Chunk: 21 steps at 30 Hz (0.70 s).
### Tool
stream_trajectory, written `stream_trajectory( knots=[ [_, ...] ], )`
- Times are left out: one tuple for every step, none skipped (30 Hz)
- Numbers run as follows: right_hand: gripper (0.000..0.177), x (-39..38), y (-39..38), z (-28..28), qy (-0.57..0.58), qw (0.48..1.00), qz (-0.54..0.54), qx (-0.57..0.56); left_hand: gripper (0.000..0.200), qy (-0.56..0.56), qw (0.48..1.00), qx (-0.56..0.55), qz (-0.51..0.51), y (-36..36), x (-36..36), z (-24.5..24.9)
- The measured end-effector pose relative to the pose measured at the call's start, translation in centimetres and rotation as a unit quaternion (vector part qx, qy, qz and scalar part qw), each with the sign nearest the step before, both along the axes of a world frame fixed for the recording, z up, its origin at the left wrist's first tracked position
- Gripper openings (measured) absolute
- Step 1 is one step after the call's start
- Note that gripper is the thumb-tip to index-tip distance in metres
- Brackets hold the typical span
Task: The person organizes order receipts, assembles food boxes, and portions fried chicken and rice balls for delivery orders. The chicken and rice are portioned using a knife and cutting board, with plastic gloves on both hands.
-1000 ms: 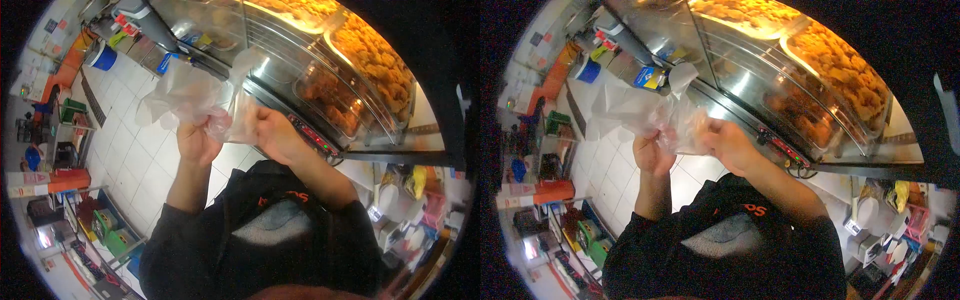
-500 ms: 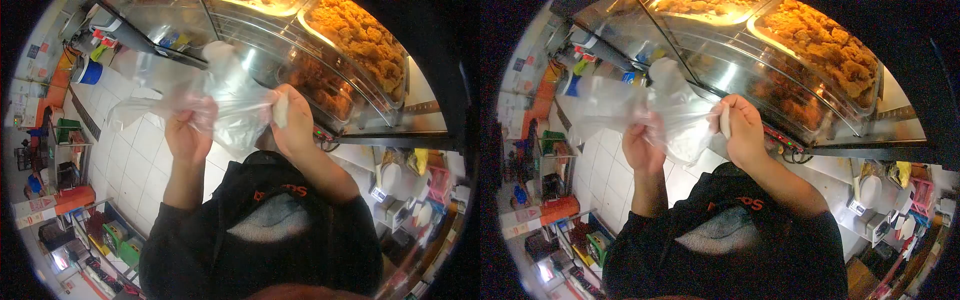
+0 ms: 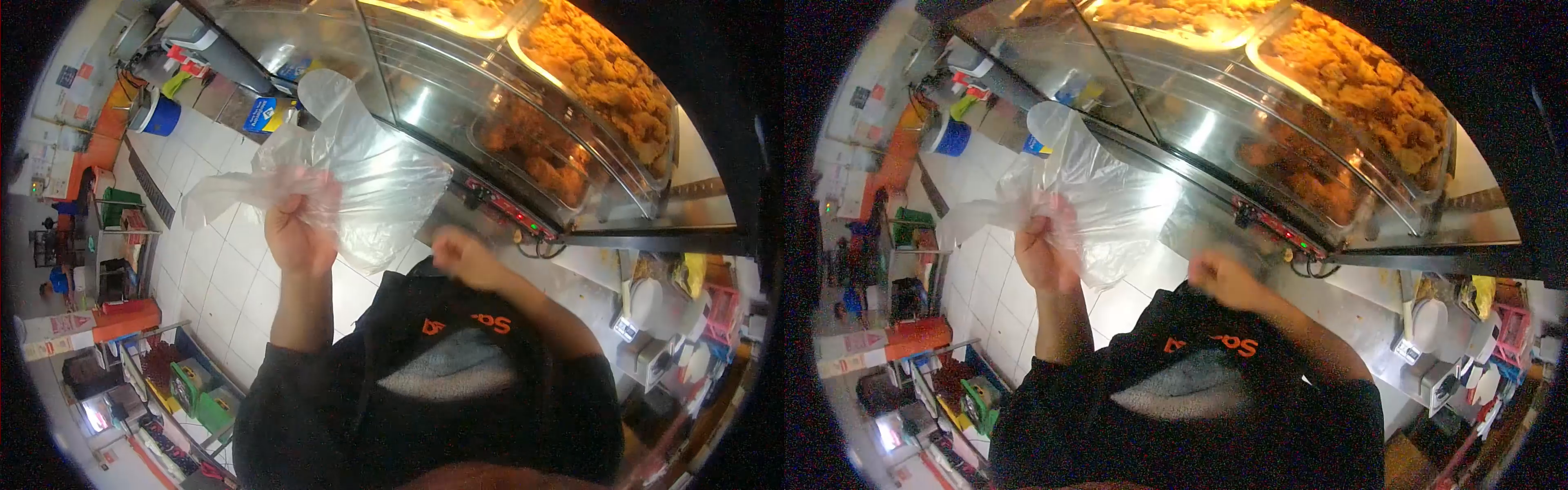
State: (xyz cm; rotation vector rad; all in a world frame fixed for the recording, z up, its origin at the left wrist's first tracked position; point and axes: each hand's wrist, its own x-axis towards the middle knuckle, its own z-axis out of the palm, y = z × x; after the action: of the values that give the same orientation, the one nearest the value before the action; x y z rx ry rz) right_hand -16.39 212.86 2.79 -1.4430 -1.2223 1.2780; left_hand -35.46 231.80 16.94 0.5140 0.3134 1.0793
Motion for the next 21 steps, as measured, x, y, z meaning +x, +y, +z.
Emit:
stream_trajectory(
  knots=[
    [0.025,-0.2,-1.2,-0.7,0.025,0.993,0.113,-0.007,0.033,0.007,1.0,-0.009,0.009,-0.1,-0.2,0.2],
    [0.027,-0.2,-2.0,-1.4,0.048,0.973,0.224,-0.014,0.033,0.005,1.0,-0.004,0.011,-0.3,-0.3,0.4],
    [0.027,0.0,-2.5,-2.4,0.046,0.973,0.226,-0.01,0.033,-0.009,1.0,-0.01,0.016,-0.5,-0.3,0.6],
    [0.032,0.2,-2.9,-3.6,0.058,0.971,0.223,-0.07,0.033,-0.022,0.999,-0.016,0.021,-0.6,-0.5,0.8],
    [0.037,0.3,-2.9,-4.7,0.072,0.965,0.217,-0.131,0.033,-0.022,0.999,-0.012,0.02,-0.6,-0.8,0.8],
    [0.037,0.4,-2.6,-5.9,0.072,0.966,0.215,-0.127,0.034,-0.026,1.0,-0.001,0.016,-0.5,-1.0,0.5],
    [0.037,0.4,-2.3,-7.0,-0.003,0.957,0.228,-0.177,0.035,-0.029,0.999,0.009,0.009,-0.6,-1.2,0.4],
    [0.037,0.4,-1.9,-6.9,-0.078,0.941,0.238,-0.227,0.035,-0.029,1.0,0.011,0.003,-0.8,-1.3,0.6],
    [0.037,0.2,-1.3,-6.7,-0.079,0.943,0.232,-0.225,0.036,-0.043,0.999,0.015,-0.005,-0.9,-1.4,0.9],
    [0.036,-0.5,-0.4,-6.6,-0.234,0.905,0.265,-0.235,0.038,-0.057,0.998,0.019,-0.012,-1.1,-1.4,1.2],
    [0.037,-1.0,0.4,-6.2,-0.382,0.843,0.291,-0.242,0.038,-0.059,0.998,0.021,-0.017,-1.2,-1.4,1.5],
    [0.037,-1.4,0.6,-6.0,-0.382,0.844,0.286,-0.244,0.04,-0.058,0.997,0.041,-0.006,-1.3,-1.5,1.8],
    [0.036,-1.7,0.7,-5.8,-0.384,0.869,0.239,-0.202,0.042,-0.057,0.997,0.059,0.005,-1.5,-1.6,2.1],
    [0.035,-1.7,0.7,-5.7,-0.385,0.889,0.19,-0.16,0.042,-0.059,0.997,0.058,0.0,-1.7,-1.6,2.3],
    [0.035,-1.2,0.9,-6.1,-0.386,0.889,0.187,-0.162,0.043,-0.047,0.997,0.067,0.013,-1.8,-1.6,2.5],
    [0.035,-0.7,1.4,-6.9,-0.364,0.87,0.301,-0.138,0.044,-0.041,0.996,0.071,0.021,-1.9,-1.7,2.5],
    [0.036,-0.3,1.8,-7.3,-0.336,0.839,0.413,-0.111,0.045,-0.034,0.996,0.075,0.028,-2.0,-1.8,2.5],
    [0.036,-0.1,1.9,-4.9,-0.337,0.838,0.414,-0.112,0.046,-0.025,0.995,0.09,0.029,-2.1,-2.0,2.5],
    [0.036,0.4,1.6,-2.1,-0.248,0.906,0.332,-0.089,0.047,-0.017,0.994,0.105,0.031,-2.1,-2.0,2.4],
    [0.039,0.7,1.4,1.5,-0.158,0.955,0.242,-0.064,0.047,-0.022,0.994,0.105,0.03,-2.1,-2.3,2.1],
    [0.041,0.3,1.5,5.3,-0.106,0.979,0.167,-0.046,0.047,-0.038,0.994,0.1,0.035,-2.0,-2.5,1.3]
  ],
)
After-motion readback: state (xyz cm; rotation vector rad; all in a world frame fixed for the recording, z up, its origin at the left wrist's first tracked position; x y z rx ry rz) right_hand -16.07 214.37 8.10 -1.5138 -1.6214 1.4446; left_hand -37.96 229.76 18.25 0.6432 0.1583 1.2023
